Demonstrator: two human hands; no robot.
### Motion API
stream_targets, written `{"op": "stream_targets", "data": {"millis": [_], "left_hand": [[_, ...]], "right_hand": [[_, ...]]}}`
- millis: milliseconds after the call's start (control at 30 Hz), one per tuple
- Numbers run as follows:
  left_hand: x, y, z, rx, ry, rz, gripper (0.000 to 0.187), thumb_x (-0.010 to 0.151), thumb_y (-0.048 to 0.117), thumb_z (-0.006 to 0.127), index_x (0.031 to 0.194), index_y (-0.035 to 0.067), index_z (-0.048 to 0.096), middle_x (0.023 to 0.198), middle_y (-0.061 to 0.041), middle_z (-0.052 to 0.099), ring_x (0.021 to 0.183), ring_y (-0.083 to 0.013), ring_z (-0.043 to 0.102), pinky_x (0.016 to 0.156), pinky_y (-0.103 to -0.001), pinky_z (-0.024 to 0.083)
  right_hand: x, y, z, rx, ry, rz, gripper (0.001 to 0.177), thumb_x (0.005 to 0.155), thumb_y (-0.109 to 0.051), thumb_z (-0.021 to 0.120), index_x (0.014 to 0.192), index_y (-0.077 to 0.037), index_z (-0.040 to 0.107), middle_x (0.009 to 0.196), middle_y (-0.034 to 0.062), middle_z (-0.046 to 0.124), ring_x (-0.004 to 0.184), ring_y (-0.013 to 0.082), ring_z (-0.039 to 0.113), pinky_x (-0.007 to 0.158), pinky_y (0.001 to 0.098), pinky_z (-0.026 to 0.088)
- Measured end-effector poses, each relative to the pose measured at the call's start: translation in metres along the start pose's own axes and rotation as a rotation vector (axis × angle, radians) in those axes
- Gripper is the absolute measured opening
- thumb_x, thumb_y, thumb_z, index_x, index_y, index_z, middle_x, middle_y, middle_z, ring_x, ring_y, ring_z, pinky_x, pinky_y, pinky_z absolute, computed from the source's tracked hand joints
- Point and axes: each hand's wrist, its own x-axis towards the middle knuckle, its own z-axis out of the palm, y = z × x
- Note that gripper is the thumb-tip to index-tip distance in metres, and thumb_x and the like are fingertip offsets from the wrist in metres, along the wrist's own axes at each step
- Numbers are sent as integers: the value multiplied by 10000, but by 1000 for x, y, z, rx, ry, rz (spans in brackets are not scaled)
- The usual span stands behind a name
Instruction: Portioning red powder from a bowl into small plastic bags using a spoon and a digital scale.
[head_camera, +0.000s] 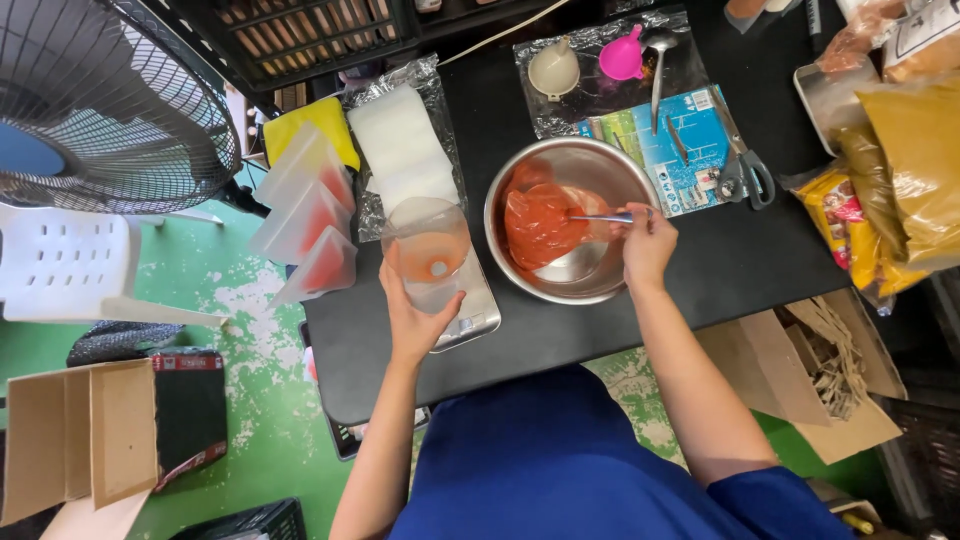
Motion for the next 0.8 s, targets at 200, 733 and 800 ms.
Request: {"op": "stream_targets", "data": {"millis": [200,733,800], "left_hand": [[3,4,1,-2,-25,-14,1218,677,249,980,1624,122,225,1563,-194,276,1459,-379,357,1200,-596,249],[12,6,5,274,-239,134,1113,644,193,964,1574,80,363,1472,-155,420,1355,-352,406,1154,-543,320],[13,9,9,349,-289,152,1134,611,204,964,1573,89,374,1468,-160,443,1330,-364,440,1128,-553,326]], "right_hand": [[26,-21,1,271,93,133,251,1064,-119,494,970,-5,696,868,185,749,638,217,778,604,242,688],[-13,-81,-56,209,88,36,201,1071,-74,503,1033,19,677,874,197,729,631,221,758,614,257,682],[-12,-89,-63,195,102,1,191,1071,-73,515,1033,20,677,873,204,729,632,229,759,613,267,684]]}}
